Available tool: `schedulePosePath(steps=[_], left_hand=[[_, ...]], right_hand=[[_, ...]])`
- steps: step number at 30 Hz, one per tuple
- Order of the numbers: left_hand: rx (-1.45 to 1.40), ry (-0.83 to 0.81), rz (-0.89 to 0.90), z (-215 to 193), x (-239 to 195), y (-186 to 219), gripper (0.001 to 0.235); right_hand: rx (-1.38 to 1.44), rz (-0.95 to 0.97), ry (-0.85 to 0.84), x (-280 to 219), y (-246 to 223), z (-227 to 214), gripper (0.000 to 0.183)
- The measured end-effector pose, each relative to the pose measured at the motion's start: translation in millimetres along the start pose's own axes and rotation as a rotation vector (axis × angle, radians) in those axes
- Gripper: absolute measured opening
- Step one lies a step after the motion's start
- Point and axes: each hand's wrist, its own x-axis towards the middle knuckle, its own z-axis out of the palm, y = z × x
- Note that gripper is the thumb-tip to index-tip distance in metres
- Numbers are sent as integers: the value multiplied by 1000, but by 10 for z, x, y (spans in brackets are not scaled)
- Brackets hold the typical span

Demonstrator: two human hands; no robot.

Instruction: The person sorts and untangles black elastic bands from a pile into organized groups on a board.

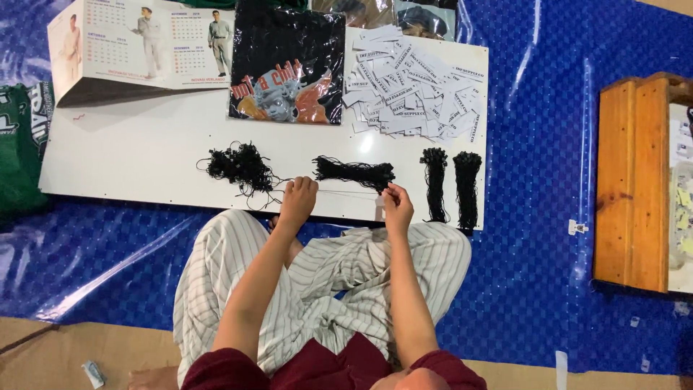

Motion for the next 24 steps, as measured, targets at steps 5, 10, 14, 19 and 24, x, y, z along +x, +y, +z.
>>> schedulePosePath(steps=[5,10,14,19,24], left_hand=[[-50,-123,-75,-272,245,-38,14],[-114,-198,-121,-257,525,-5,14],[-106,-254,-143,-447,637,33,19],[-148,-281,-244,-678,557,-135,33],[-42,-200,-482,-566,131,-616,17]], right_hand=[[-49,-45,16,160,-26,44,23],[-93,-89,87,379,19,92,20],[-179,-159,133,442,53,118,15],[-246,-201,230,336,103,59,15],[-215,-189,270,343,192,97,17]])
